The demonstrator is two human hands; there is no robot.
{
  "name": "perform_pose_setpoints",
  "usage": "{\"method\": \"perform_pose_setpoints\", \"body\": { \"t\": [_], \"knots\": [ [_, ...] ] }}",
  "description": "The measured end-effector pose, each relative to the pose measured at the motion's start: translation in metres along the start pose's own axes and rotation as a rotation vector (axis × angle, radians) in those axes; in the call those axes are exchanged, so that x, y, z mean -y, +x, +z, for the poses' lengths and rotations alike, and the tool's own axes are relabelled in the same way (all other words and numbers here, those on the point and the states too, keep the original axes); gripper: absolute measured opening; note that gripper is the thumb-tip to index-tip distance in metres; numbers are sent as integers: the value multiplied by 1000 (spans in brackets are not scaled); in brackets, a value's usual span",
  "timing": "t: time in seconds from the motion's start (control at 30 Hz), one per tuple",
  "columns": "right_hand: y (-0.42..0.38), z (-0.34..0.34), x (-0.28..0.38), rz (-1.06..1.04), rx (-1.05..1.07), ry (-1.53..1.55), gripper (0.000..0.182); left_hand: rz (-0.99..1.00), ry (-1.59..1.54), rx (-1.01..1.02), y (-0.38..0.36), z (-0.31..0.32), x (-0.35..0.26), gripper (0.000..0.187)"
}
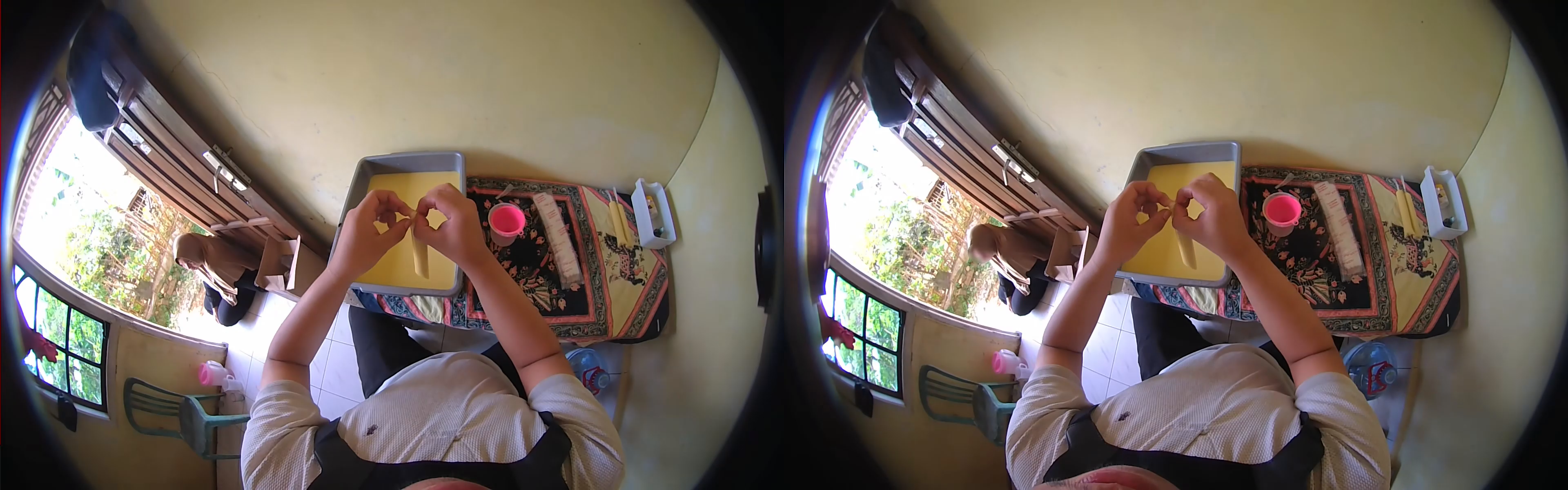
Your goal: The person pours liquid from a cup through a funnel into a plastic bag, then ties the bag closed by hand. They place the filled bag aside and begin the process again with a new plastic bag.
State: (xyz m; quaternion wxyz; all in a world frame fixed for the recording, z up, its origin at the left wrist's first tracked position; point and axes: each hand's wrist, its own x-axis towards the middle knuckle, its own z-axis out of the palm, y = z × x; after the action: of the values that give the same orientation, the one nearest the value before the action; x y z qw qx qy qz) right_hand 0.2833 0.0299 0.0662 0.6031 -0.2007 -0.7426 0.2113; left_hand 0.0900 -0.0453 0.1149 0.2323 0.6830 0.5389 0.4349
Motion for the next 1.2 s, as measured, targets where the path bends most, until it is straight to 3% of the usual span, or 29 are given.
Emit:
{"method": "perform_pose_setpoints", "body": {
  "t": [0.1, 0.2, 0.3, 0.53, 0.7, 0.83, 1.0, 1.2],
  "knots": [
    [0, 2, -3, -8, -30, 16, 17, 63, 68, -90, -5, 4, -5, 28],
    [-1, 3, -4, 22, -26, 48, 19, 519, 533, -259, 1, 4, 5, 37],
    [-4, 3, -5, 83, 5, 83, 20, 583, 481, -256, 2, 5, 1, 37],
    [-5, 1, -2, 137, 59, 136, 18, 459, 447, -319, 4, 11, 4, 34],
    [2, -1, 2, -51, 2, -30, 22, 518, 448, -342, 8, 12, 8, 31],
    [6, -2, 11, -216, -62, -184, 24, 454, 351, -291, 5, 13, -1, 28],
    [8, -7, 19, -280, -66, -292, 22, 450, 285, -240, -1, 9, -3, 26],
    [5, -5, 17, -312, -80, -198, 23, 131, -1, -200, -8, 10, -9, 31]
  ]
}}
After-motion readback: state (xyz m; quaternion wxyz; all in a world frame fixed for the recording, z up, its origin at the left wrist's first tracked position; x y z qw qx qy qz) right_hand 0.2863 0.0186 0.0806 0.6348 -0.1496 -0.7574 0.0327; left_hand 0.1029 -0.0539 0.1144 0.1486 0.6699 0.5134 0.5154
